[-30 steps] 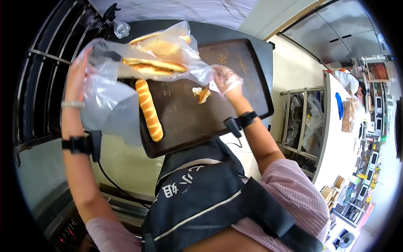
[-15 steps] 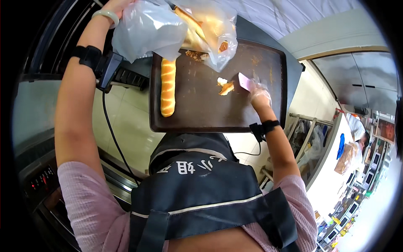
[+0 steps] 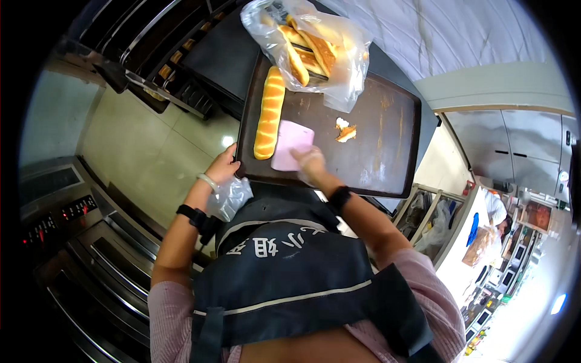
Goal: The person picks up baked bread from a metal tray and puts them into plastic bags by hand, using a small scraper to clean the tray between batches.
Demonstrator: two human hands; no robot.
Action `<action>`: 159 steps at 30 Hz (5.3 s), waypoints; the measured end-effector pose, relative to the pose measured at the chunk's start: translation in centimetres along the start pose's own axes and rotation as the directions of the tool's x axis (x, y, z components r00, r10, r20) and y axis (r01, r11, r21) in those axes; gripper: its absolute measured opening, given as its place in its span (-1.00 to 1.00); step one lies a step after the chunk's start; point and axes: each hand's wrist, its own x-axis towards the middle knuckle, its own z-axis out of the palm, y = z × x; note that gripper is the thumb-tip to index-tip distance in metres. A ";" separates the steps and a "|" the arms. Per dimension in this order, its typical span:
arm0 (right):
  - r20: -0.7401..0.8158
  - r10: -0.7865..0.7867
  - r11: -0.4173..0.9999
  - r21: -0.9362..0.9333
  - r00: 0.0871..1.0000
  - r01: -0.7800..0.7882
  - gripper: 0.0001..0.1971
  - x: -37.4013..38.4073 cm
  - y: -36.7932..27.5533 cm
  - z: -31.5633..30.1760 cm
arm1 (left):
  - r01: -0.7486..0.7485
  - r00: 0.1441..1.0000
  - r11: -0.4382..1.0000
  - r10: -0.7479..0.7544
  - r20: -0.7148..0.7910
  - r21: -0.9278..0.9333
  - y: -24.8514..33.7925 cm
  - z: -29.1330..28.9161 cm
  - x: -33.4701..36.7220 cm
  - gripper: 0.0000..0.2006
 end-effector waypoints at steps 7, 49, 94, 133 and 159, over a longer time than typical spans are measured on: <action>0.014 0.050 0.938 0.342 0.999 -0.051 -0.81 0.0 -3.9 1.2 | 0.012 0.985 0.997 0.001 -0.170 0.075 1.1 1.2 -1.3 -0.40; 0.100 -0.551 0.787 -0.267 0.828 0.556 -0.39 -2.9 -10.5 -10.1 | -0.144 0.926 0.900 0.269 -0.264 0.411 9.8 5.4 0.3 -0.53; 0.182 -0.726 0.611 -0.272 0.663 0.743 -0.41 17.7 -20.4 -19.5 | -0.436 0.892 0.747 0.433 -0.132 -0.502 30.8 -1.4 -1.8 -0.57; 0.605 -0.794 -0.575 -0.779 0.062 0.250 -0.87 -16.8 -14.2 -37.4 | -0.748 0.653 0.663 0.744 -0.137 0.033 36.4 -8.7 -12.1 -0.38; -0.636 -0.712 0.407 -0.029 0.297 0.913 -0.87 -19.9 -20.6 -25.7 | -0.446 0.886 0.781 0.454 -0.093 -0.437 27.5 4.6 -10.1 -0.80</action>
